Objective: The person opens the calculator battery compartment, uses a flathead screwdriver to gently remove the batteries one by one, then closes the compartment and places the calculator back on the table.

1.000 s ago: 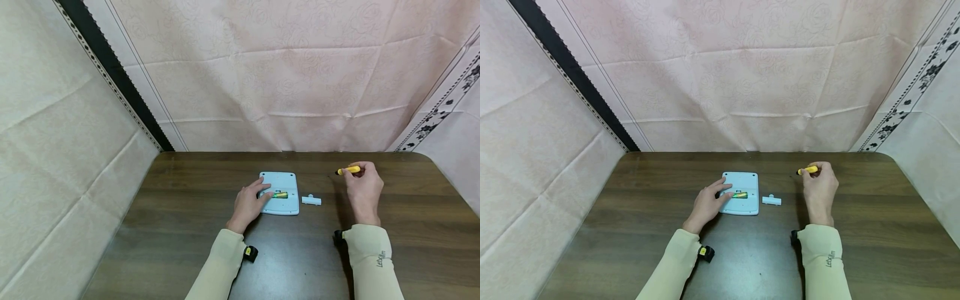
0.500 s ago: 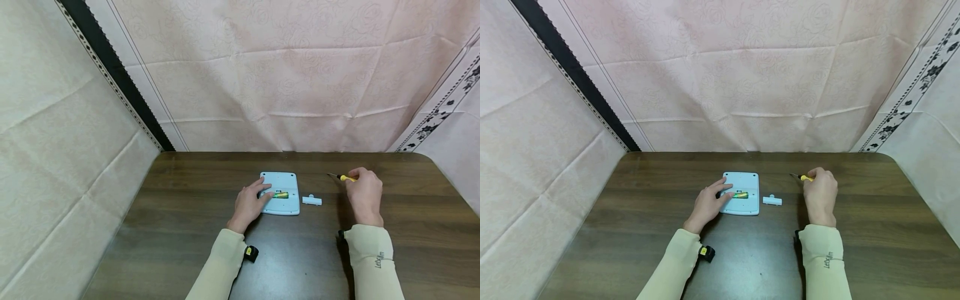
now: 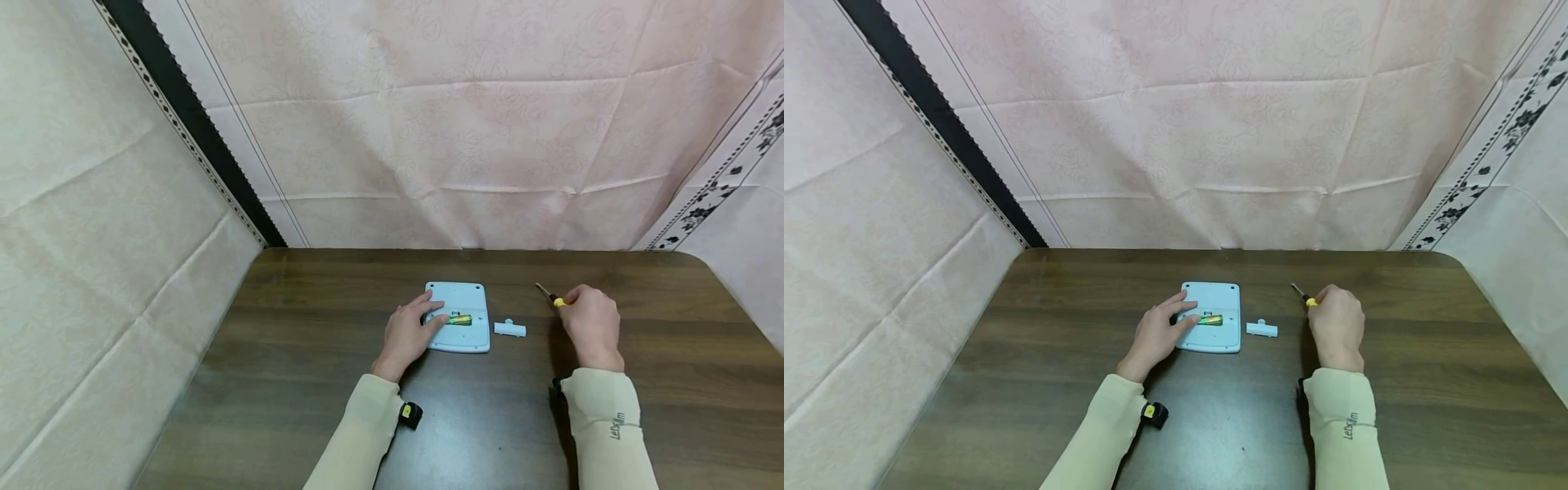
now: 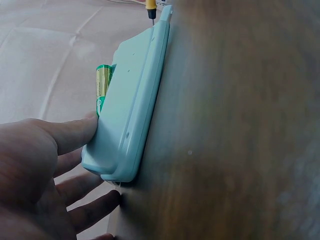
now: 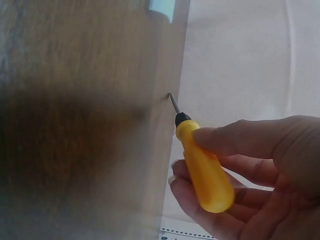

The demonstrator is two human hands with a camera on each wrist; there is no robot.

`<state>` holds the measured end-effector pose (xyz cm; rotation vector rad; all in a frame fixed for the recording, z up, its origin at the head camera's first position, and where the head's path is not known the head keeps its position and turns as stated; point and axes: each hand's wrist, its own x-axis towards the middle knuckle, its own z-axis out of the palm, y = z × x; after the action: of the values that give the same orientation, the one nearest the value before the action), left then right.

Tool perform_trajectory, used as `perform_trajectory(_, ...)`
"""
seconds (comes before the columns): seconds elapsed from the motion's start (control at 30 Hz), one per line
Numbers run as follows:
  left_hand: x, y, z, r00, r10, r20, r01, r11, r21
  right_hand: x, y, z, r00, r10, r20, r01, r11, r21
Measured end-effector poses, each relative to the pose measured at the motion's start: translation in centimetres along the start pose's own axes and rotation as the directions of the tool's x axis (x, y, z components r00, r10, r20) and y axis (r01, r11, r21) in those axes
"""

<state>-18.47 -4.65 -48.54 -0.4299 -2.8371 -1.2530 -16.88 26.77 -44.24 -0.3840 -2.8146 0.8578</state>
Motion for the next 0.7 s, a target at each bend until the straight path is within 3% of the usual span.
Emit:
perform_trajectory(0.33, -0.01, 0.16, 0.05, 1.000, -0.011, -0.007, 0.011, 1.000, -0.002, 0.01, 0.10, 0.31, 0.994, 0.049, 0.095, -0.047, 0.999, -0.021)
perform_trajectory(0.7, -0.10, 0.35, 0.03, 1.000, -0.017, -0.006, 0.017, 1.000, -0.019, 0.17, 0.10, 0.96, 0.987, 0.090, 0.137, -0.087, 0.996, -0.022)
